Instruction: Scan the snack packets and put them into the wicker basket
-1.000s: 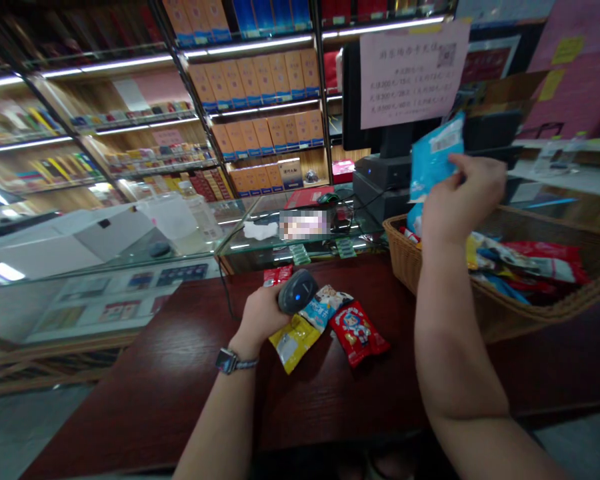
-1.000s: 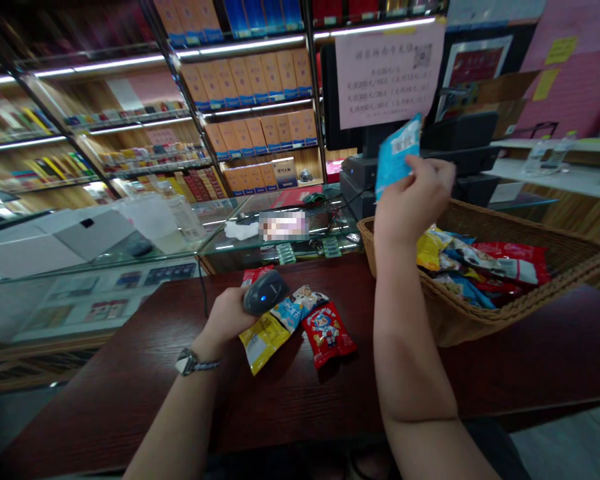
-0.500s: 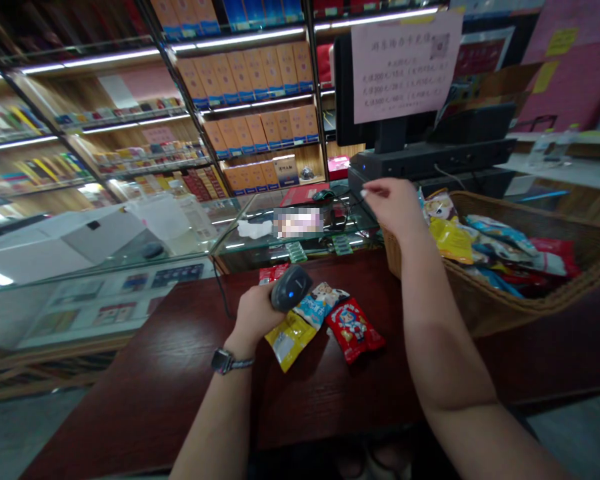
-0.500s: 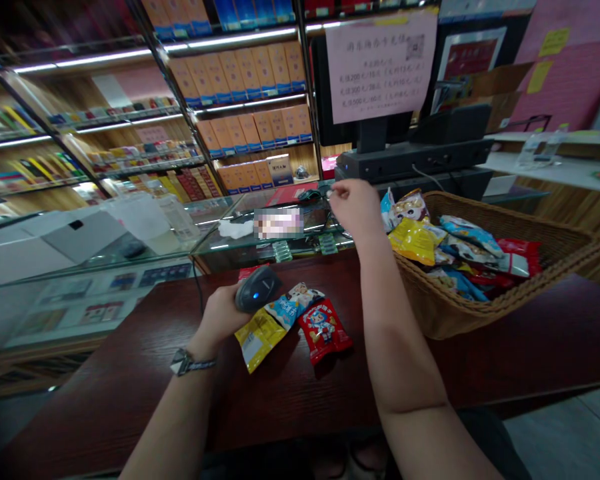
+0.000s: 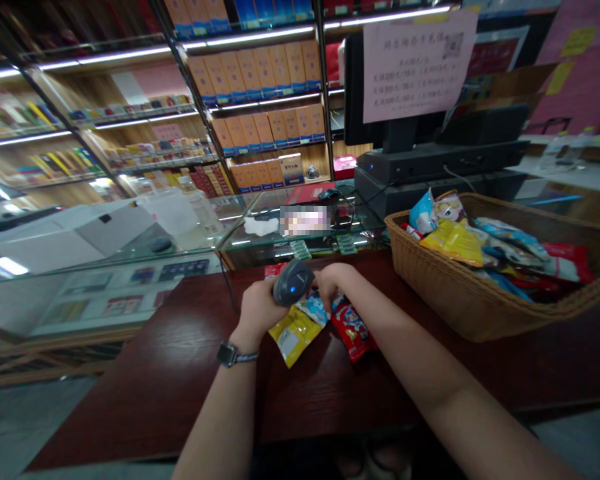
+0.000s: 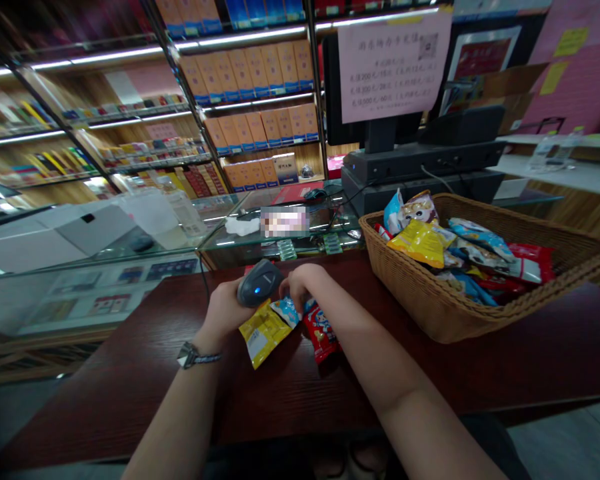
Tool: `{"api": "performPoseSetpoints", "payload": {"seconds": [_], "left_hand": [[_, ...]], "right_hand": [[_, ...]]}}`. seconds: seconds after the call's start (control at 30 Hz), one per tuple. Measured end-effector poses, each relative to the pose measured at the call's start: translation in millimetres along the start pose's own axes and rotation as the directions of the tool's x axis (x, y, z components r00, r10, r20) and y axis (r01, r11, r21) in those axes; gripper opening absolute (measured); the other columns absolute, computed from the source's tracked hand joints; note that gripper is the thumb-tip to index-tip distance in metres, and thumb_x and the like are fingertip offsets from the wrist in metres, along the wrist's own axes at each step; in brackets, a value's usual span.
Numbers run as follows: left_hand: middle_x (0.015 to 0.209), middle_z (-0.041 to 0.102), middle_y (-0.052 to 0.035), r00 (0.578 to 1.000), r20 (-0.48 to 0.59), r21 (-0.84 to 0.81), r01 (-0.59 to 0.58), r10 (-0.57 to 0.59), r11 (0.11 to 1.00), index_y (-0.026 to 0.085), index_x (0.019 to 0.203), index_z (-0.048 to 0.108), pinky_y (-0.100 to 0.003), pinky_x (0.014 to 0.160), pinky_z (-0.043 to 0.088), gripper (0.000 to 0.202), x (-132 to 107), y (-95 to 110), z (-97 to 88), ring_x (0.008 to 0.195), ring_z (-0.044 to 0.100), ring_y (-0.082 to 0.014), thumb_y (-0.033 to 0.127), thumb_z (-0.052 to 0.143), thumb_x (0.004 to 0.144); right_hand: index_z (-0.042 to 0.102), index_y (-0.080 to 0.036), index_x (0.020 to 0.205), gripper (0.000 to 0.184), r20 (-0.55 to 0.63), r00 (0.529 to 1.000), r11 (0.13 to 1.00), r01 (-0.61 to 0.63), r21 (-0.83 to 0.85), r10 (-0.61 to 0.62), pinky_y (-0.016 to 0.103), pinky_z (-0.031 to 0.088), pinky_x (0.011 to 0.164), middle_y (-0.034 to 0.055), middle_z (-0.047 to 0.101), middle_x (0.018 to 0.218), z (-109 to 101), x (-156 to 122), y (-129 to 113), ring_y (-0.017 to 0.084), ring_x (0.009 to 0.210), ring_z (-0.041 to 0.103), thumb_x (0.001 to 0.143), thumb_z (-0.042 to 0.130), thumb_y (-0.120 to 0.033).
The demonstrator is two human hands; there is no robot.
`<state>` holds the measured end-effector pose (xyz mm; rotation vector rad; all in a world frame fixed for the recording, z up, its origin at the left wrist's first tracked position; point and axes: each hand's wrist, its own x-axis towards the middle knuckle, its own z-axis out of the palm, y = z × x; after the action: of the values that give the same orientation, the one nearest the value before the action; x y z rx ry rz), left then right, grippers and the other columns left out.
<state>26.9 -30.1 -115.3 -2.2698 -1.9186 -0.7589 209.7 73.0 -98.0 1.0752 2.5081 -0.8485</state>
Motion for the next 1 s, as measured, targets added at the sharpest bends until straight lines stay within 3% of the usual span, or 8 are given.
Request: {"api": "performPoseSetpoints", "payload": {"seconds": [0.17,0.3,0.43,0.53,0.7,0.8,0.9,1.0], "left_hand": [[0.076,0.076,-0.0095,1.000,-0.008,-0.002,-0.004,0.004,1.000,0.019,0.085,0.074,-0.029,0.061,0.045,0.024,-0.5,-0.1,0.7,0.074,0.072,-0.0275,0.036,0.067,0.070],[0.075,0.076,-0.0093,1.000,-0.013,-0.004,-0.006,0.006,1.000,0.018,0.085,0.074,-0.029,0.060,0.044,0.024,-0.6,-1.3,1.9,0.072,0.072,-0.0271,0.035,0.067,0.070],[0.076,0.076,-0.0086,1.000,-0.010,-0.009,-0.007,0.007,1.000,0.019,0.087,0.074,-0.028,0.061,0.044,0.025,-0.5,-2.1,2.8,0.073,0.072,-0.0263,0.036,0.068,0.069],[0.076,0.076,-0.0085,1.000,-0.004,-0.011,-0.004,0.004,1.000,0.019,0.088,0.074,-0.028,0.061,0.044,0.026,-0.3,-2.2,3.8,0.073,0.072,-0.0265,0.036,0.068,0.070],[0.080,0.077,-0.0095,1.000,0.008,-0.016,-0.005,0.005,1.000,0.019,0.092,0.074,-0.029,0.064,0.045,0.028,0.3,-5.0,7.4,0.078,0.073,-0.0276,0.035,0.068,0.070],[0.080,0.077,-0.0088,1.000,0.013,-0.019,-0.003,0.003,1.000,0.020,0.092,0.074,-0.029,0.064,0.046,0.028,0.7,-7.1,8.5,0.078,0.073,-0.0270,0.035,0.068,0.070],[0.078,0.077,-0.0082,1.000,0.010,-0.020,0.000,0.000,1.000,0.021,0.089,0.074,-0.029,0.062,0.045,0.025,0.7,-7.1,7.3,0.075,0.072,-0.0265,0.035,0.068,0.070],[0.077,0.076,-0.0081,1.000,0.003,-0.023,0.002,-0.002,1.000,0.021,0.086,0.073,-0.029,0.061,0.044,0.022,0.2,-5.1,4.9,0.073,0.072,-0.0259,0.035,0.068,0.070]], "right_hand": [[0.064,-0.020,0.124,0.077,-0.020,0.998,0.998,-0.054,0.038,0.055,0.027,0.053,0.075,0.0061,0.070,0.113,0.2,10.3,18.0,0.024,0.093,0.068,0.051,0.089,-0.022],[0.060,-0.022,0.130,0.072,-0.411,0.905,0.994,-0.098,0.046,0.108,0.030,0.049,0.095,0.0104,0.059,0.132,-0.8,16.1,44.2,0.027,0.115,0.061,0.063,0.084,-0.028],[0.050,-0.025,0.143,0.099,-0.391,0.908,0.986,-0.164,-0.007,0.148,0.041,0.039,0.110,0.0147,0.037,0.152,4.1,20.4,57.2,0.038,0.135,0.044,0.054,0.088,-0.049],[0.042,-0.025,0.149,0.108,-0.457,0.874,0.982,-0.189,-0.003,0.167,0.046,0.036,0.112,0.0165,0.035,0.153,11.8,29.3,65.9,0.039,0.138,0.038,0.054,0.089,-0.047],[0.064,-0.024,0.127,0.064,-0.623,0.774,0.983,0.003,0.186,0.115,0.038,0.040,0.106,0.0113,0.061,0.132,14.8,40.7,89.6,0.031,0.125,0.055,0.066,0.083,-0.024],[0.065,-0.023,0.123,0.046,-0.642,0.758,0.963,0.072,0.258,0.115,0.032,0.048,0.096,0.0068,0.068,0.121,5.9,34.0,98.3,0.023,0.110,0.064,0.078,0.074,-0.028],[0.061,-0.023,0.123,0.036,-0.587,0.785,0.784,0.234,0.575,0.196,0.031,0.055,0.081,0.0058,0.071,0.113,-4.3,21.4,97.7,0.018,0.091,0.069,0.090,0.061,-0.039],[0.061,-0.022,0.116,0.041,-0.393,0.884,0.333,0.303,0.893,0.251,0.033,0.058,0.067,0.0073,0.073,0.097,-9.9,11.4,92.0,0.018,0.076,0.069,0.091,0.055,-0.053]]}}
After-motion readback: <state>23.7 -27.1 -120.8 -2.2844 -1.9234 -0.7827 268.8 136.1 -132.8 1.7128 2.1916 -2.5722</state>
